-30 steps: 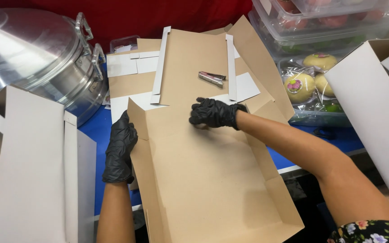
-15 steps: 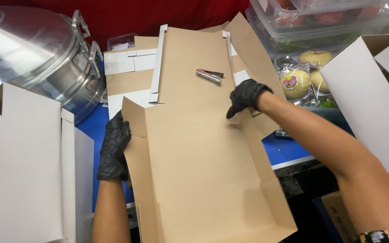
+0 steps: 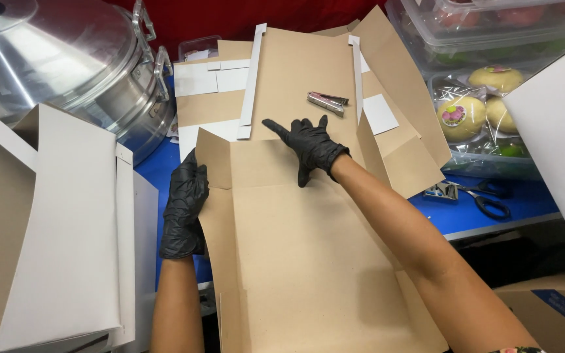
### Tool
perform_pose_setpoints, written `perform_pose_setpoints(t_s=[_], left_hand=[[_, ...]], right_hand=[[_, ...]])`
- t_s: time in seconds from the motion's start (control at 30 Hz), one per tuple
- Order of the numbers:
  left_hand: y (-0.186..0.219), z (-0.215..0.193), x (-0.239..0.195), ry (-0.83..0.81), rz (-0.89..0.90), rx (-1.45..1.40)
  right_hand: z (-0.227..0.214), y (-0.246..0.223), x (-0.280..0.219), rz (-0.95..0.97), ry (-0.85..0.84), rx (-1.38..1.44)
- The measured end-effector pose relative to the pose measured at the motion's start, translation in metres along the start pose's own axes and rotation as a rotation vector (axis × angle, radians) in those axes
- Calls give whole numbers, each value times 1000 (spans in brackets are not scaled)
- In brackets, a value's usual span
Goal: Folding flat cardboard sheets into boxes and securing the corners using a hand stapler.
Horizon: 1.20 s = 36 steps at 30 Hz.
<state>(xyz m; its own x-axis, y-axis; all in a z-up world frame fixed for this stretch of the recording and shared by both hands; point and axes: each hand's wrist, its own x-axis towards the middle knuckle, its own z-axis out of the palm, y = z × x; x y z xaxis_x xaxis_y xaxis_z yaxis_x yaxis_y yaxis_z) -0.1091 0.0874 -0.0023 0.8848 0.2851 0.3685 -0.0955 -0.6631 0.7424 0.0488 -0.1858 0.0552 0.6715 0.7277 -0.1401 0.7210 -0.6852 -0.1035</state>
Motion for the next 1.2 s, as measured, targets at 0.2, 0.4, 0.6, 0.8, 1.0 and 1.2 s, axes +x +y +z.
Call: perform_pose_setpoints(t_s=[0.2,0.4,0.6,0.8,1.0,1.2], left_hand=[[77,-2,-19,-100,-65,641],[152,167,-127,-396,228,1394],[118,203,-110,-621,-132,707],[131,186,-138,-297,-125,506],[122,188,-129,-262,-151,509],[134,161,-114,-357,-144,526]], right_hand=[[-6,-9,-20,85,175,225],[65,40,18,-217,389,-240],[90,48,27,-253,583,-474],[76,33,3,-327,581,-367],[47,29,-24,-402,584,-125],[67,31,-33,-406,671,-151]])
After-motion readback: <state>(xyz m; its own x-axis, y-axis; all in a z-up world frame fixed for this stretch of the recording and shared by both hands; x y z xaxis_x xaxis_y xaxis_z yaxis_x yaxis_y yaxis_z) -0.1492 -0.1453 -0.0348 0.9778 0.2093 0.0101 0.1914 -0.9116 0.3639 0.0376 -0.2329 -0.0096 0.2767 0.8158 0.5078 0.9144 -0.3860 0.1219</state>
